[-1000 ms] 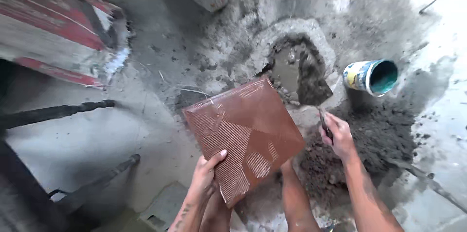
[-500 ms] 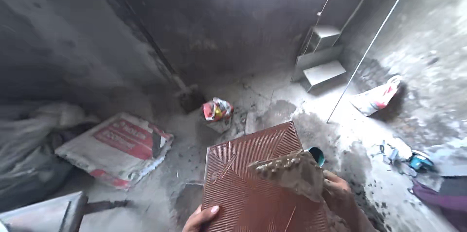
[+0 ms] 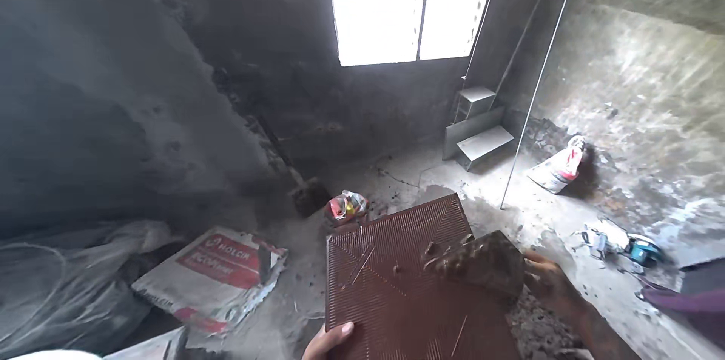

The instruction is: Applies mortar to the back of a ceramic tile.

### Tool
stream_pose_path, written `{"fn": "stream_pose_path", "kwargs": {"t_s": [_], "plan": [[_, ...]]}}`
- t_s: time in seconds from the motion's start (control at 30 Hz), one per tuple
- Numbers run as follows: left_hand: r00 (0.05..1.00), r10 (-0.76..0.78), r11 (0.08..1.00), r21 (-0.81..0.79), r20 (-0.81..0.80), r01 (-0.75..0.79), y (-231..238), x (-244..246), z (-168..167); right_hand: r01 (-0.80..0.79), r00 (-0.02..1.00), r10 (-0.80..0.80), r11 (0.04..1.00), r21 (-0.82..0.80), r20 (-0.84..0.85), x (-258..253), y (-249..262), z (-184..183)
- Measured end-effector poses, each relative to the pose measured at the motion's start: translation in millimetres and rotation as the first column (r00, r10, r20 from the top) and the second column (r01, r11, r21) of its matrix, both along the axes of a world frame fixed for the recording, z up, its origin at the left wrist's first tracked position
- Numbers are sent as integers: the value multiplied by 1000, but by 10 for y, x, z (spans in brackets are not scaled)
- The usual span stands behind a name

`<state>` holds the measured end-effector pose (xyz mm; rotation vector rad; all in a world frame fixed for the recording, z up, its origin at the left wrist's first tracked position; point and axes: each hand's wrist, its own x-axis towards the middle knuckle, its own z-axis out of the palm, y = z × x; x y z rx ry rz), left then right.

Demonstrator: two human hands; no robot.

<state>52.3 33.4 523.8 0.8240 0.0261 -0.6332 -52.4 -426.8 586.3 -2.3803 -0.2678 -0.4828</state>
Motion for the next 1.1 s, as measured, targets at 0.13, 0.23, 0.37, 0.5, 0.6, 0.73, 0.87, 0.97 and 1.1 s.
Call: {"fn": "stream_pose_path", "kwargs": {"t_s": [0.13, 0.23, 0.37, 0.5, 0.6, 0.73, 0.87, 0.97, 1.1], "plan": [[998, -10, 1000, 8, -58, 10, 38, -104, -80, 50, 998, -50, 999, -8, -23, -247, -87, -170], [995, 4, 1000, 15, -101, -3, 61, -152, -138, 211, 977, -210, 978, 2, -43, -504, -174, -242], [989, 48, 996, 81, -140, -37, 89, -57, -111, 440, 898, -438, 897, 42, -48, -809, -284, -210], [990, 84, 992, 107, -117, -71, -39, 121, -100, 573, 805, -524, 808, 134, -278, -743, 13, 283], [983, 147, 984, 122, -110, -133, -221, 194, -86, 638, 686, -504, 764, 100, -525, -567, 512, 691], [978, 197, 977, 101, -70, -190, -456, 221, -144, 646, 658, -296, 695, 317, -692, -375, 1002, 487], [969, 242, 967, 89, -41, -237, -629, 240, -252, 703, 587, -145, 581, 411, -797, -143, 1255, 161], [965, 264, 960, 103, -4, -262, -703, 262, -298, 740, 545, -48, 498, 453, -837, 71, 1429, 29], [963, 265, 947, 174, 48, -269, -739, 272, -348, 773, 489, 29, 449, 448, -872, 328, 1672, -114]]}}
